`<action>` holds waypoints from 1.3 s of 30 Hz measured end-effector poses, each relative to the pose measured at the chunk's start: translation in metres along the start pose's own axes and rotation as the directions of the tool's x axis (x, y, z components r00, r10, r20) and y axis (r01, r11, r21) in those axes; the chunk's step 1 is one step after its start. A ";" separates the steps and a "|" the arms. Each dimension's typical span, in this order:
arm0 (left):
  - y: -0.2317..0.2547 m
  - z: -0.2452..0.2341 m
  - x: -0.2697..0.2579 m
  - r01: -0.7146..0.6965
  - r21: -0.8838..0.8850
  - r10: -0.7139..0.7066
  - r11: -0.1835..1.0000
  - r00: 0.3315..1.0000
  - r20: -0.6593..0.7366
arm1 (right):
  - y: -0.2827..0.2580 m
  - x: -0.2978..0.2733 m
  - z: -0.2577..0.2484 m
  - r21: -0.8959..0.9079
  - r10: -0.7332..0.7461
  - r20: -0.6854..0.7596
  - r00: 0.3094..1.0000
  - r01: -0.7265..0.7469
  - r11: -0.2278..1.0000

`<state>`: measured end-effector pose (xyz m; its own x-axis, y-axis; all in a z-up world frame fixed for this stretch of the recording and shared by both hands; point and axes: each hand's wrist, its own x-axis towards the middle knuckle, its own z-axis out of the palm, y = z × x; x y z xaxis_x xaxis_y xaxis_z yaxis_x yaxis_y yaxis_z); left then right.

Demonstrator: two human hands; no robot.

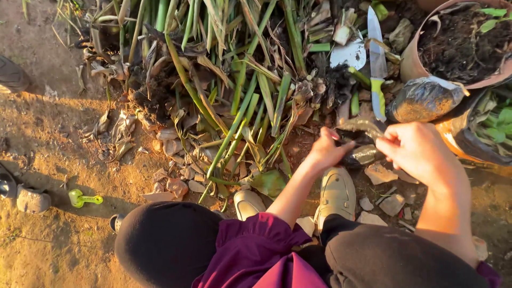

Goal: Cutting and cleaning plant stalks into small pieces and placing them into a bag.

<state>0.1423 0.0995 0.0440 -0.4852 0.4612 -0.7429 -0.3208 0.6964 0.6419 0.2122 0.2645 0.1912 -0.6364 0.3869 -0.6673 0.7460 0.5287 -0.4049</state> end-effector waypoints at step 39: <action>0.025 -0.201 -0.059 -0.372 0.448 0.566 0.813 0.687 -0.456 | -0.007 0.203 0.089 -0.597 -0.712 -0.063 0.699 0.545 0.589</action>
<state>-0.0006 -0.0207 0.1420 -0.8859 0.4599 -0.0604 0.2839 0.6406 0.7135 0.0952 0.2721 0.0029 -0.9886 -0.0583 -0.1391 -0.0252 0.9730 -0.2293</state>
